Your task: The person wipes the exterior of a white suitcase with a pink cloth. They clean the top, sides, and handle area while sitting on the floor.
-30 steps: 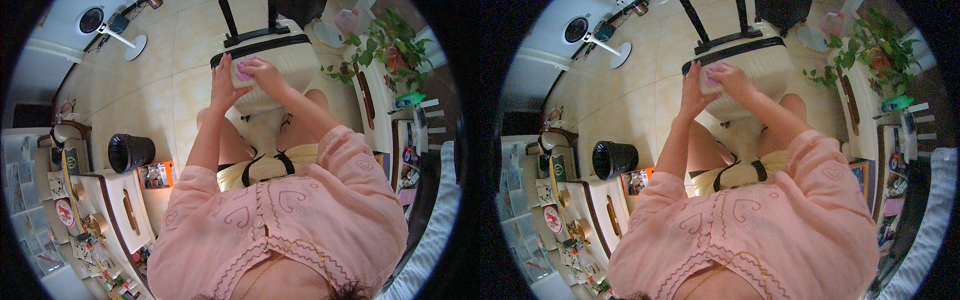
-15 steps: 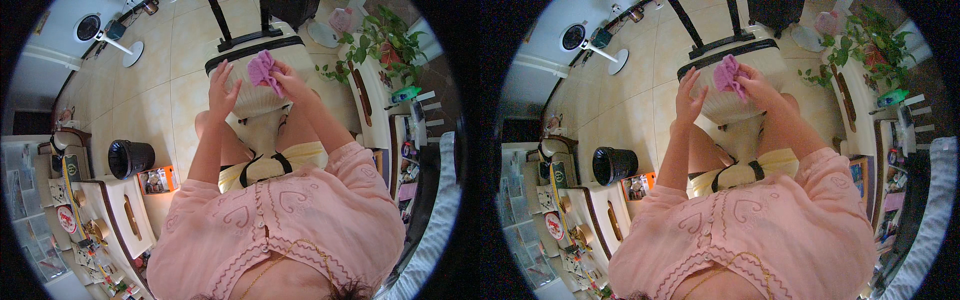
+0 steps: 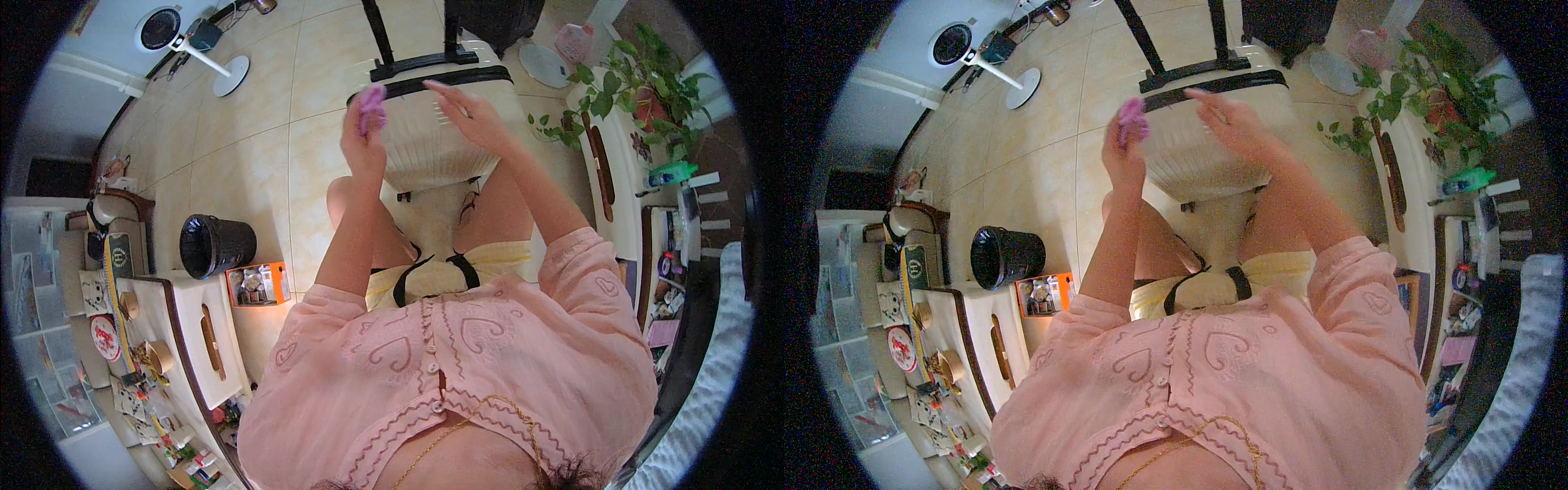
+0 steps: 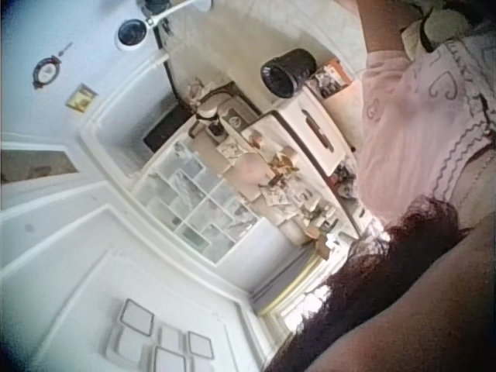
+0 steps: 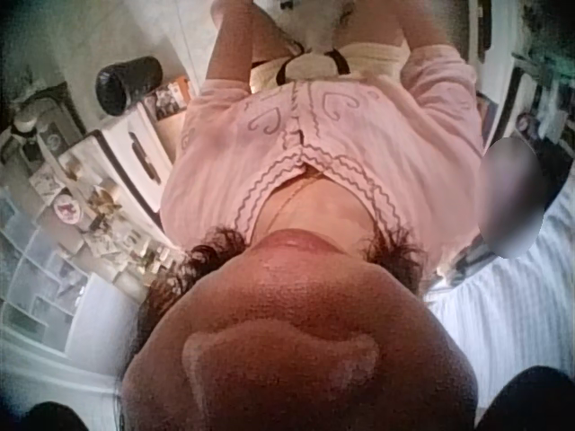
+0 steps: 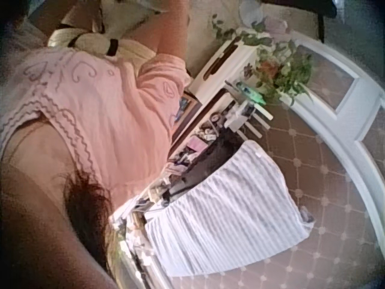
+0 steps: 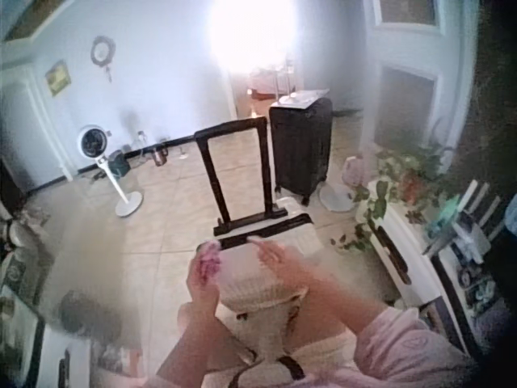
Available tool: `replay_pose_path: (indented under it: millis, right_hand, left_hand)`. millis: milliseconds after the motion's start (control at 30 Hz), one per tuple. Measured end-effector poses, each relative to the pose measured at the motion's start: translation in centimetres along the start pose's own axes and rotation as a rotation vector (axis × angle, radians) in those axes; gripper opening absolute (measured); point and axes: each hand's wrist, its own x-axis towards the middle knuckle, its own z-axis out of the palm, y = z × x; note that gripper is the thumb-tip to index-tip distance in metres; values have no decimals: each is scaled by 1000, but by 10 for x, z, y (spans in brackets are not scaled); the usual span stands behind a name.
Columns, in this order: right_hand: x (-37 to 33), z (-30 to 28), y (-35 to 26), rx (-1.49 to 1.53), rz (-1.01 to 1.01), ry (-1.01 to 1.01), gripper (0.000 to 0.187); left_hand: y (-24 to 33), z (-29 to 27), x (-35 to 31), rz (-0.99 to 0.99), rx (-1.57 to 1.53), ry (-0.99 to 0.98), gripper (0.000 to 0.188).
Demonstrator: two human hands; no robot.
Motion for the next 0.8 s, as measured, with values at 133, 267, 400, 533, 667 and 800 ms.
replay_pose_path:
  millis: [133,267,400,533,667,800]
  right_hand:
    - [25,2,40,-896,-80,87,49]
    - [37,18,39,-1161,-4,78,53]
    - [32,20,48,-1123,-47,138,51]
    - [32,20,49,-1109,-45,127,50]
    - [31,20,50,-1126,-85,129,50]
    - [31,22,47,-1107,-75,113,51]
  left_hand:
    - [-14,-10,18,187,795,-453,37]
    - [-36,-11,-7,332,1026,-291,35]
    - [-24,-10,-32,284,932,-301,36]
    - [-1,-12,-55,250,885,-304,37]
    - [6,-23,-60,137,662,-328,38]
    - [17,-9,-13,92,494,-208,37]
